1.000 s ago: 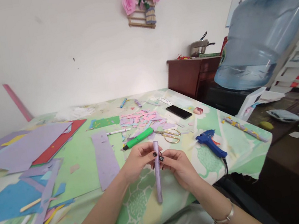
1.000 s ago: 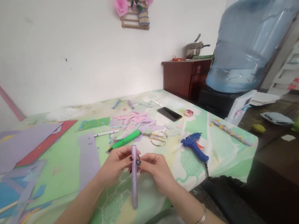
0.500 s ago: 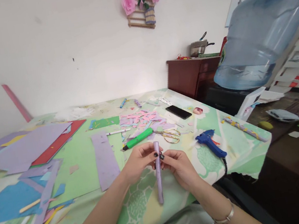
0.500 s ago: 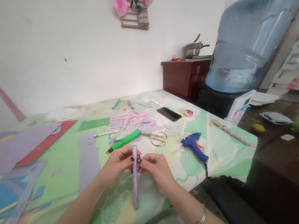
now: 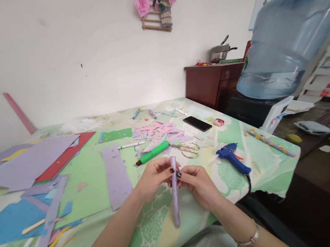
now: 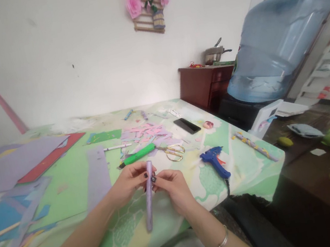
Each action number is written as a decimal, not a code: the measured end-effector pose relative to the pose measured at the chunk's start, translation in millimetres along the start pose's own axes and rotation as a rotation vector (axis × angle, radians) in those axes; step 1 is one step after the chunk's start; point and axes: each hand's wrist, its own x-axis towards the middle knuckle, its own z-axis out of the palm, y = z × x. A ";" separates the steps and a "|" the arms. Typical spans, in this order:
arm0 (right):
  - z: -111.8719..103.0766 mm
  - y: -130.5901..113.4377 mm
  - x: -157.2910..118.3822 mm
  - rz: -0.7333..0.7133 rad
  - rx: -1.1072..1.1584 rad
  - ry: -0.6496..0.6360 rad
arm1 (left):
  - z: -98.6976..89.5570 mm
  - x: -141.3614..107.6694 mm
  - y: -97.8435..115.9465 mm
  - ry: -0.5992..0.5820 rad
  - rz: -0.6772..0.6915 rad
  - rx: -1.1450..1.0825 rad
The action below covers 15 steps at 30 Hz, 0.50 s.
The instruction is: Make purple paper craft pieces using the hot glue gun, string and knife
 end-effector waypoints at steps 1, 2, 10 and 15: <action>-0.2 0.3 0.0 0.001 0.000 0.002 | -0.1 0.2 -0.3 0.007 0.000 0.002; -0.5 0.7 0.0 0.003 0.000 0.006 | -0.3 0.3 -0.6 0.012 -0.002 0.003; -3.1 2.9 0.9 -0.004 -0.022 0.017 | -1.1 0.5 -1.2 0.017 -0.001 0.012; -2.3 2.7 -0.1 0.000 -0.038 0.032 | -1.7 0.5 -2.5 0.037 -0.010 0.014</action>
